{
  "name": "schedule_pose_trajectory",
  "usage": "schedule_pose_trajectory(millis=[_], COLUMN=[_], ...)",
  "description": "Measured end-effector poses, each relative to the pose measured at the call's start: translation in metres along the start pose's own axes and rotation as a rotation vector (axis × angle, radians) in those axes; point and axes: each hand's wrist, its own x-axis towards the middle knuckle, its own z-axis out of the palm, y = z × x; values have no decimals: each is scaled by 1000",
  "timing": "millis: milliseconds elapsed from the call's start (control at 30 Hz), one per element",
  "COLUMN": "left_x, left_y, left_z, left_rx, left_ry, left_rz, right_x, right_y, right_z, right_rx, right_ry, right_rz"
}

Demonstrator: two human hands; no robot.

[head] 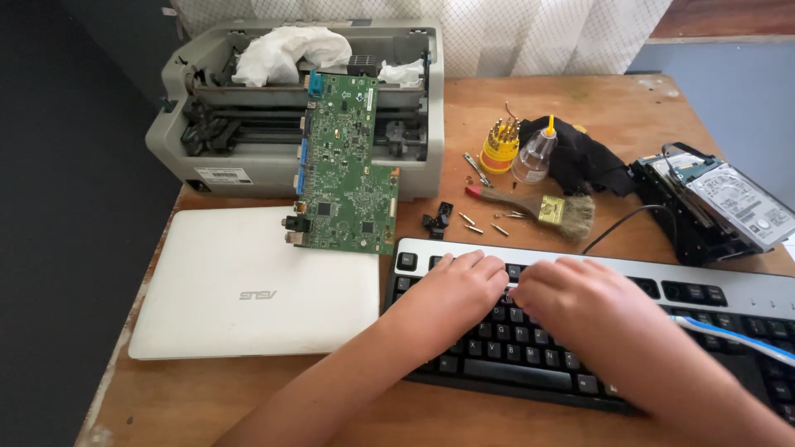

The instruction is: Disassembling a computer keyboard by prying off the keys with a screwdriver

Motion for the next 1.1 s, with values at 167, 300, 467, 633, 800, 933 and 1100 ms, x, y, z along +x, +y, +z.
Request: schedule_pose_trajectory(millis=[167,300,467,633,800,933,1100], left_x=[-1,-2,1,0,0,0,0], left_y=[0,0,0,-2,-5,-5,-11], left_z=[2,6,8,5,-6,-1,-11], left_rx=[27,105,123,36,-134,-78,-291], left_ry=[22,56,97,64,11,55,-19], left_rz=[-2,7,-3,-2,-10,-4,-22], right_x=[15,11,4,1,-1,-6,-5], right_y=[37,63,75,73,73,75,47], right_z=[3,21,40,45,56,60,5], right_rx=[467,617,750,811,884,855,504], right_ry=[-61,-105,-24,-26,-69,-9,-3], right_rz=[168,259,230,321,455,328,344])
